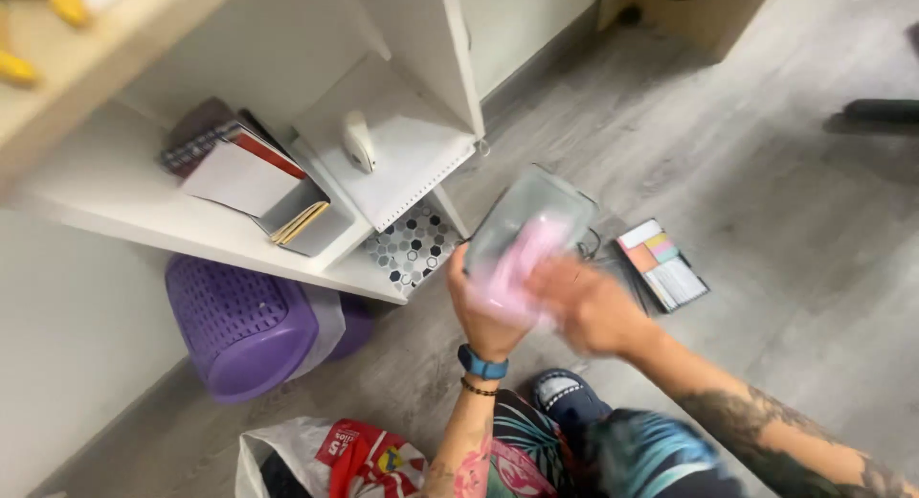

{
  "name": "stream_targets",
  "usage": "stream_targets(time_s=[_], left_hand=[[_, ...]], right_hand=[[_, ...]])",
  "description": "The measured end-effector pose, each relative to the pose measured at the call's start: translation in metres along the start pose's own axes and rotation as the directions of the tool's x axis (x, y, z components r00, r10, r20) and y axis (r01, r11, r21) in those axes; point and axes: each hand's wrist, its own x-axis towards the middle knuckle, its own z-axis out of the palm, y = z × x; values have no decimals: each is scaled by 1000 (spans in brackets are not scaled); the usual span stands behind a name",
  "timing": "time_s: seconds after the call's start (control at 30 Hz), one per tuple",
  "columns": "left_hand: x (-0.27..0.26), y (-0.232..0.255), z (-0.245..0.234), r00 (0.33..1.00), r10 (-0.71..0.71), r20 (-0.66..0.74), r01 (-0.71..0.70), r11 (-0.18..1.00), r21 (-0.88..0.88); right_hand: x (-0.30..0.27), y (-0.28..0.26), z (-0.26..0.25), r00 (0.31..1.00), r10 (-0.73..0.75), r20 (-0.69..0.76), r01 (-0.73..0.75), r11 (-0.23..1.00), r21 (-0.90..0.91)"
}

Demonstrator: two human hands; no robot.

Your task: Cleaning a storage box and electronic power adapters with a cloth and cleaning spray.

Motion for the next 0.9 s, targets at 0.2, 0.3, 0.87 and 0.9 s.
stream_targets(time_s=[0.2,0.3,0.87,0.9], left_hand=[[-21,75,1,999,8,-34,-4,994,112],[-27,101,25,995,100,-24,-96,986,134],[-24,197,4,924,324,203,-369,894,253],[-33,197,7,939,303,162,-337,901,274]], right_hand=[[-30,-6,-77,975,-12,-222,-16,992,-124],[-71,8,-84,969,7,-248,-40,991,-129],[-66,-32,-88,915,141,-377,-117,989,86],[-77,-31,-83,897,346,-274,-282,927,249]])
